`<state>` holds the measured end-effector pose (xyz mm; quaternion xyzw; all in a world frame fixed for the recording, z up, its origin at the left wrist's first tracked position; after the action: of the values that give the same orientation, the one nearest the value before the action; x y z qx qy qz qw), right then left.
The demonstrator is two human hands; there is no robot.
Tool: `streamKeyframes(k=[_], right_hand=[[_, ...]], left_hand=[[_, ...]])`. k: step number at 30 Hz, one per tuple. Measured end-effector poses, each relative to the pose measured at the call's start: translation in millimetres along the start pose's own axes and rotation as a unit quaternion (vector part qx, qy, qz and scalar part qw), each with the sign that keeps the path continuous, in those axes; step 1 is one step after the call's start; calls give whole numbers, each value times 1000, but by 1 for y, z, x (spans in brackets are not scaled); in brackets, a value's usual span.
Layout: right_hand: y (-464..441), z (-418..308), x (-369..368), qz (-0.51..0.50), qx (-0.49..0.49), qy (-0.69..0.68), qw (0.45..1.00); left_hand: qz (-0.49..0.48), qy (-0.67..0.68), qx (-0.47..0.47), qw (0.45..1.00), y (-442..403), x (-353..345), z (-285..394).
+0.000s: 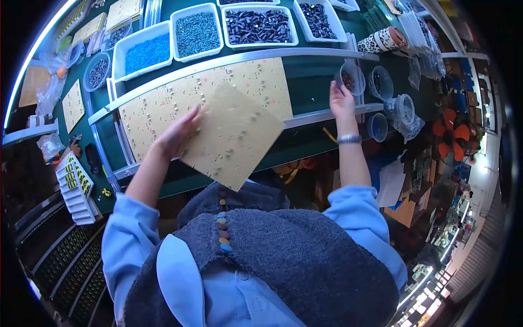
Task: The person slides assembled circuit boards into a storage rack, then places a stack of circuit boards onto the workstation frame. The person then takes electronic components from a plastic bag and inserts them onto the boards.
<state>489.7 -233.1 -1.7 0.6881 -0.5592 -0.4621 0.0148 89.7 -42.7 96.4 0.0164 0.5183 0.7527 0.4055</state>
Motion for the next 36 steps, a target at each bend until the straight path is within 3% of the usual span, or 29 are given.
streamKeyframes(k=[1, 2, 3, 4, 6, 8, 10, 11, 14, 16, 18, 21, 24, 28, 32, 36], right_hand=[[29, 4, -20, -33, -17, 83, 996], [59, -2, -45, -130, 12, 197, 972], [79, -6, -68, -224, 43, 304, 925], [85, -7, -82, -325, 67, 397, 856], [95, -9, -104, -484, 93, 538, 684], [90, -4, -110, -570, 45, 590, 571], [89, -7, -117, -637, -49, 659, 396], [84, -7, -107, -631, -108, 644, 419], [72, -25, -95, -624, -151, 632, 434], [53, -40, -71, -570, -224, 594, 521], [41, -54, -44, -507, -251, 542, 622], [26, -67, -8, -410, -278, 469, 732], [20, -65, 12, -308, -235, 381, 839], [3, -51, 23, -262, -170, 360, 879], [-10, -41, 22, -251, -146, 374, 881], [-12, -43, 13, -293, -152, 385, 862]], left_hand=[[-60, -52, 46, 996, -14, -14, 9], [-119, -103, 91, 983, -28, -28, 18], [-110, -156, 102, 976, -41, -45, 24], [-104, -211, 113, 965, -55, -64, 30], [-192, -225, 146, 944, -91, -93, 30], [-264, -235, 183, 918, -119, -122, 34], [-312, -239, 222, 893, -130, -148, 41], [-293, -249, 221, 896, -130, -160, 46], [-269, -168, 268, 910, -147, -174, 46], [-250, -141, 224, 931, -148, -171, 54], [-342, -110, 196, 913, -142, -166, 65], [-212, -25, 71, 974, -154, -138, 70], [-100, -57, -87, 990, -142, -121, 70], [-102, 2, -158, 982, -116, -116, 46], [-25, -2, -199, 980, -104, -114, 11], [22, -60, -159, 985, -89, -123, -5]])
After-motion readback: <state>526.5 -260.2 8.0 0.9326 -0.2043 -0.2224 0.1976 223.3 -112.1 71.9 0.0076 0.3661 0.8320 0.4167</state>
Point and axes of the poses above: each hand's wrist, its own y-axis away from the middle knuckle, its own x-axis out of the back of the hand, z = x × y, the point moved 2 cm from there along -y, towards the middle knuckle, and after that the axes turned 5 degrees about x, right-handed, at the moved point
